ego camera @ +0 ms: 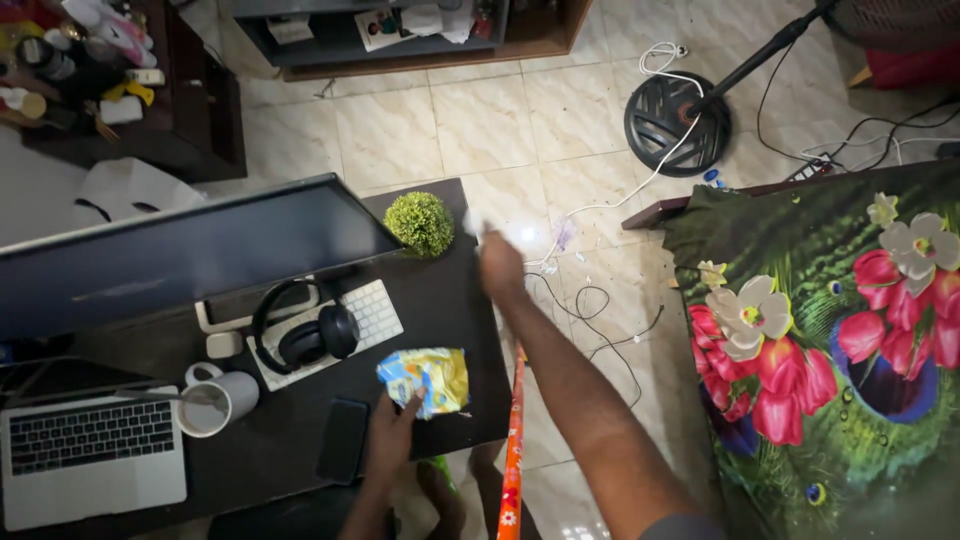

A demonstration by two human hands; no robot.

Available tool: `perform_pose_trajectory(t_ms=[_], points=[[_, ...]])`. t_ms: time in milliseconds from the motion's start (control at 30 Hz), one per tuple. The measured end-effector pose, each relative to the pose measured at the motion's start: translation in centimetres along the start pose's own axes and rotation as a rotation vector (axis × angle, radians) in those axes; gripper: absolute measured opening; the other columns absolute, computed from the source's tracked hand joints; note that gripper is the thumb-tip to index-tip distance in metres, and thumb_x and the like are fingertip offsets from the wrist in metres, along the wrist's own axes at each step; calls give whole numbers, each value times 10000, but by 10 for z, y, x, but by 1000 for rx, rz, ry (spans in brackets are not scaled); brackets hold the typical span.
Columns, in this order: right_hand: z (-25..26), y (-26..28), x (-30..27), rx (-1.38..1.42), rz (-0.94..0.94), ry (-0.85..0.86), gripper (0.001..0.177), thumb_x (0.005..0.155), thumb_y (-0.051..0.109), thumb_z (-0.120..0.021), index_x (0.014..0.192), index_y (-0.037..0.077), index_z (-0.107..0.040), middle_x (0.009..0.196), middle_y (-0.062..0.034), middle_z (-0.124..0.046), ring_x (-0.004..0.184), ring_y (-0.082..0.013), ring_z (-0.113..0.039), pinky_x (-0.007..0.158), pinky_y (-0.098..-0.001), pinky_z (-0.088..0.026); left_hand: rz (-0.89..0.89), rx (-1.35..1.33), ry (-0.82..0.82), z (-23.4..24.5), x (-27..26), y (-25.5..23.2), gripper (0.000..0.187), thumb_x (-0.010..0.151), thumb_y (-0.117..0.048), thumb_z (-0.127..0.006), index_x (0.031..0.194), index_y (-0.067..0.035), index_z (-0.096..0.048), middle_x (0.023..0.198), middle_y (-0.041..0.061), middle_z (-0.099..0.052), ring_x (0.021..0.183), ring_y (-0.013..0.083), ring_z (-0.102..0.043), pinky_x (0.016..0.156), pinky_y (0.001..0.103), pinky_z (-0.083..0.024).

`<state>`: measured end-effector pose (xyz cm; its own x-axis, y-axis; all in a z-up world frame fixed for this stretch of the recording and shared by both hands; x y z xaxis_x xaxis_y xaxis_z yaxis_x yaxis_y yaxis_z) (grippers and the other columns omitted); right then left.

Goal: Tidying a workspace by wiping the desk, moving a chair, and preparing a broom for cleaning.

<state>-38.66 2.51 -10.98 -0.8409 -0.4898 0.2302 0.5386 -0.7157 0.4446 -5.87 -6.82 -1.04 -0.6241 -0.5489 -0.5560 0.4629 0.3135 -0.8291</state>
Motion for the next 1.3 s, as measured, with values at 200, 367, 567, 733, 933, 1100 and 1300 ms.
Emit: perform_pose_trajectory(t_ms=[200, 367, 567, 733, 933, 1100, 1300], points=[[43, 44, -3, -52, 239, 374, 509, 901, -12, -501, 1399, 49, -581, 974, -195, -667, 814, -370, -689, 694, -476, -566, -168, -15, 5, -11, 41, -24, 386, 910, -245, -739, 1203, -10, -648, 1071, 58, -744, 963, 125, -666, 863, 304, -523], [28, 15, 47, -72, 70, 379, 296, 1031, 112, -501, 1283, 63, -647, 993, -180, -689, 874, -357, -693, 759, -480, -554, -134, 176, -123, -26, 81, -53, 366, 873, -241, -789, 1146, -6, -723, 860, 39, -698, 757, 126, -574, 714, 316, -484], [35, 27, 106, 167, 68, 168, 298, 1028, 128, -508, 1280, 60, -652, 1027, -188, -700, 929, -353, -692, 825, -451, -554, -147, 46, -308, -33, 112, -49, 484, 877, -196, -809, 1311, -38, -666, 780, -27, -523, 708, 100, -458, 640, 290, -409], [30, 0, 117, 23, 292, 275, 546, 847, -34, -488, 1372, 44, -614, 945, -180, -693, 836, -385, -685, 749, -488, -538, -210, -85, -334, -26, 72, -62, 485, 926, -182, -756, 1372, -58, -613, 814, -82, -620, 716, 27, -554, 646, 211, -466], [25, 2, 33, -66, 54, 402, 130, 1028, 65, -526, 1072, 45, -646, 971, -175, -684, 910, -356, -696, 805, -482, -558, 322, -220, -214, 0, -29, -12, 336, 955, -292, -675, 1234, -106, -690, 586, -11, -419, 418, 83, -336, 377, 272, -255], [-9, -77, -43, 136, 85, 34, 323, 930, -1, -511, 1229, 12, -632, 1060, -226, -677, 1015, -424, -643, 881, -510, -515, 370, -88, 217, -9, -111, 48, 391, 869, -183, -723, 1260, -196, -710, 801, 17, -609, 443, 82, -395, 399, 267, -309], [139, -48, -111, 367, -158, -67, 383, 1080, 218, -476, 1301, -44, -647, 1289, -257, -673, 1203, -385, -647, 1045, -441, -500, -66, 189, 273, 18, -126, 151, 343, 931, -185, -690, 1263, -98, -680, 997, 55, -747, 829, 102, -682, 745, 304, -574]])
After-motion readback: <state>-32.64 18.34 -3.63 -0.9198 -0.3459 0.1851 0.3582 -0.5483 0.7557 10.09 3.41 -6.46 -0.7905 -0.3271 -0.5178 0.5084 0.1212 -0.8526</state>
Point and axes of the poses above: each hand's wrist, its own x-axis towards the middle knuckle, its own z-axis out of the back of the hand, y = z × x, the point moved 1 cm from there along x, towards the middle knuckle
